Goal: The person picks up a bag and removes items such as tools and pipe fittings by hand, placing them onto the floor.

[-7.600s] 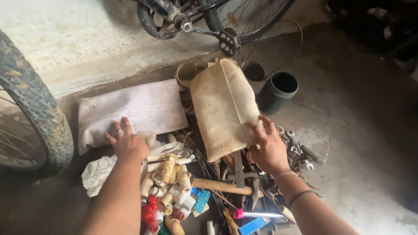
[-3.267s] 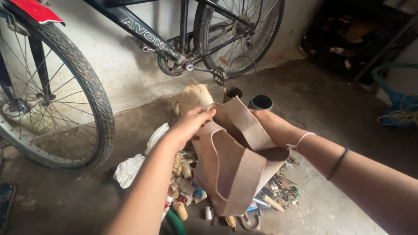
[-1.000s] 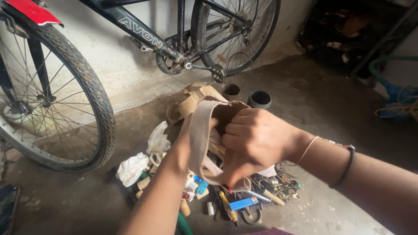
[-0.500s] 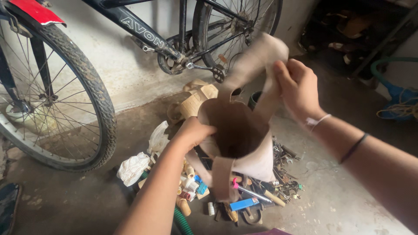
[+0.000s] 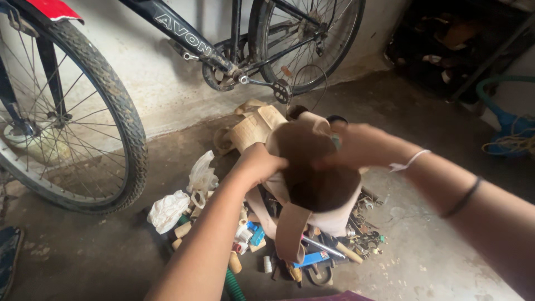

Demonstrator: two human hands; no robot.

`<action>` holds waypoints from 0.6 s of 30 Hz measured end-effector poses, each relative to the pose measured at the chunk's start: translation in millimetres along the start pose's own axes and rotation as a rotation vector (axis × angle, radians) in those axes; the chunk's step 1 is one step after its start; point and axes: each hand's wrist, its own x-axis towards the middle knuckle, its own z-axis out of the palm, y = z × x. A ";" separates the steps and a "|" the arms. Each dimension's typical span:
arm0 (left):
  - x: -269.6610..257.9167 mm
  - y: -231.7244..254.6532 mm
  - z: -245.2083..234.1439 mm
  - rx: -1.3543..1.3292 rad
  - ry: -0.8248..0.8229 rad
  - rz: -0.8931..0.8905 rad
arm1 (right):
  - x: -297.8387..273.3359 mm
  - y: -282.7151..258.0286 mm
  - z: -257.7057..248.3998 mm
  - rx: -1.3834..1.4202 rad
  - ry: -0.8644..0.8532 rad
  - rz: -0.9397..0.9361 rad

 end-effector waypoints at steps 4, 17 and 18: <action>-6.6 6.4 2.0 -0.007 -0.002 0.060 | -26.3 -17.1 -15.5 -0.143 -0.111 -0.058; -7.1 -44.1 50.0 0.296 0.254 0.182 | -17.8 -18.3 16.6 -0.532 0.029 0.035; -8.8 -58.4 54.0 0.329 0.267 0.162 | -14.5 -15.7 30.5 -0.560 0.040 0.003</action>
